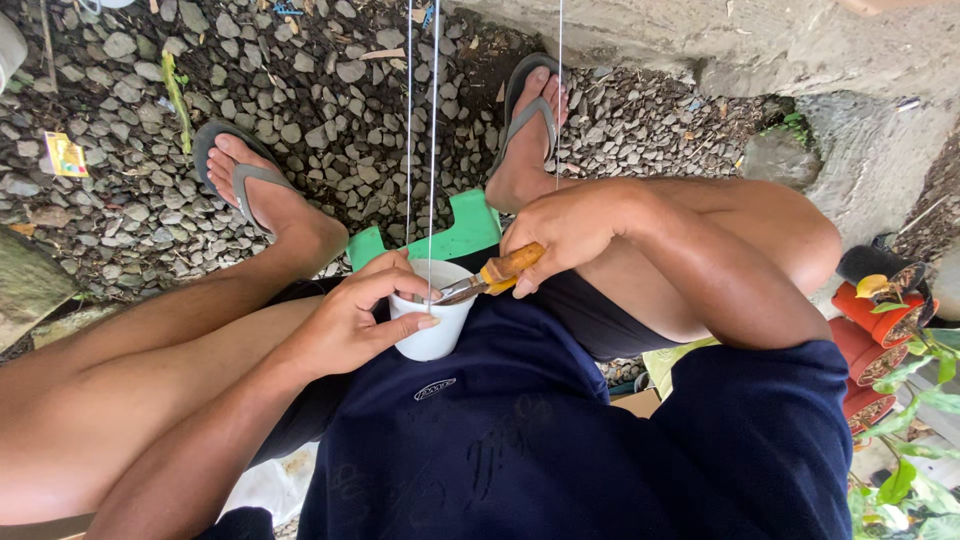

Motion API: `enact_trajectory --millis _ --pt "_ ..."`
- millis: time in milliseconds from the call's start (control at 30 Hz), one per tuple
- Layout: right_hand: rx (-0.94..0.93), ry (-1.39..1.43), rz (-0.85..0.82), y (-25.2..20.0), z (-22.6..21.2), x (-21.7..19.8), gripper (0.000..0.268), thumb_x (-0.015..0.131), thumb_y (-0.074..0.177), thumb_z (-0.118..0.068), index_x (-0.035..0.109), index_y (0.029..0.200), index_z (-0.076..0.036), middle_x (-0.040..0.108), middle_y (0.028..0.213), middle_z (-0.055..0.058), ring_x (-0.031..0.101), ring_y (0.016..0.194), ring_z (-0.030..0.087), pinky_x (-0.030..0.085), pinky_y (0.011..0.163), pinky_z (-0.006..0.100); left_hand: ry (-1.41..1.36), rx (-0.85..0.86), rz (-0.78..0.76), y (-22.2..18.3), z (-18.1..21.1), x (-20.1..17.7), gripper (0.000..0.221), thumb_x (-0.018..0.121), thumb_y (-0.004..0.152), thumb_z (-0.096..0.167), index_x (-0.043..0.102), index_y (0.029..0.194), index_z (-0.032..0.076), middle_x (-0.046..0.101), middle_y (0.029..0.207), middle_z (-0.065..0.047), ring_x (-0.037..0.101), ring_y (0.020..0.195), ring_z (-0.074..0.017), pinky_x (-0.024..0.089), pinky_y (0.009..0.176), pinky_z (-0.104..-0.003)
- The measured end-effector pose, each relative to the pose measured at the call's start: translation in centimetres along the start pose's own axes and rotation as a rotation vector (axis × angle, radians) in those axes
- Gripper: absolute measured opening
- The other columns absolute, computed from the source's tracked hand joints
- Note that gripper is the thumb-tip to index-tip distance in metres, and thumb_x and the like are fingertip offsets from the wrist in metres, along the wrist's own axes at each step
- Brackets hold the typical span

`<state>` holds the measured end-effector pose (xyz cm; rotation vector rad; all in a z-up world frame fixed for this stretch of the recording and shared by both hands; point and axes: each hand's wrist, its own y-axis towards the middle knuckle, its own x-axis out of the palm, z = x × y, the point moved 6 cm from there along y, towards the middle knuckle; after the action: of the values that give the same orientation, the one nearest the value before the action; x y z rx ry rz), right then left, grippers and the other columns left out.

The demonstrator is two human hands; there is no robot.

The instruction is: The person uses pliers to bend and secure metal wires through holes in a white plastic pot, creating a hanging assembly. They repeatedly adjust the wires and inspect the pot while seated on a low stool.

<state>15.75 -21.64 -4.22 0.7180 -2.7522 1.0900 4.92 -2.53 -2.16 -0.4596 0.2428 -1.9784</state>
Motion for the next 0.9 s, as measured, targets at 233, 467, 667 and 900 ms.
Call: enact_trajectory --millis 233,467,667,900 --pt "-0.064 0.001 0.013 0.0 0.1 0.0 0.040 0.073 0.088 -0.041 0.072 0.104 -0.003 0.075 0.092 0.011 0.070 0.083 0.023 0.052 0.076 0.037 -0.008 0.005 -0.008 0.0 0.0 -0.1 0.029 0.084 0.083 0.010 0.072 0.110 0.009 0.058 0.099 -0.003 0.056 0.090 -0.0157 0.048 0.083 -0.029" --pt "-0.039 0.017 0.033 -0.1 0.6 0.0 0.042 0.073 0.087 -0.041 0.073 0.107 -0.004 0.075 0.095 0.009 0.070 0.083 0.021 0.053 0.075 0.036 -0.021 0.031 -0.013 0.0 0.2 -0.1 0.029 0.083 0.085 0.011 0.072 0.112 0.009 0.058 0.099 -0.002 0.055 0.091 -0.0154 0.047 0.084 -0.030" --pt "-0.003 0.049 -0.005 -0.3 0.4 0.2 0.041 0.073 0.087 -0.040 0.074 0.104 -0.003 0.076 0.091 0.010 0.070 0.080 0.021 0.053 0.073 0.036 -0.010 0.039 0.000 -0.1 0.1 0.0 0.031 0.083 0.084 0.011 0.070 0.112 0.009 0.056 0.098 -0.002 0.054 0.089 -0.0154 0.047 0.084 -0.029" --pt "-0.034 0.000 0.048 -0.7 -0.7 -0.1 0.039 0.073 0.088 -0.041 0.072 0.097 -0.002 0.072 0.087 0.009 0.069 0.080 0.023 0.052 0.072 0.038 -0.028 0.043 -0.003 -0.1 -0.2 -0.1 0.032 0.083 0.084 0.009 0.070 0.113 0.009 0.055 0.096 -0.001 0.053 0.089 -0.0149 0.046 0.083 -0.029"
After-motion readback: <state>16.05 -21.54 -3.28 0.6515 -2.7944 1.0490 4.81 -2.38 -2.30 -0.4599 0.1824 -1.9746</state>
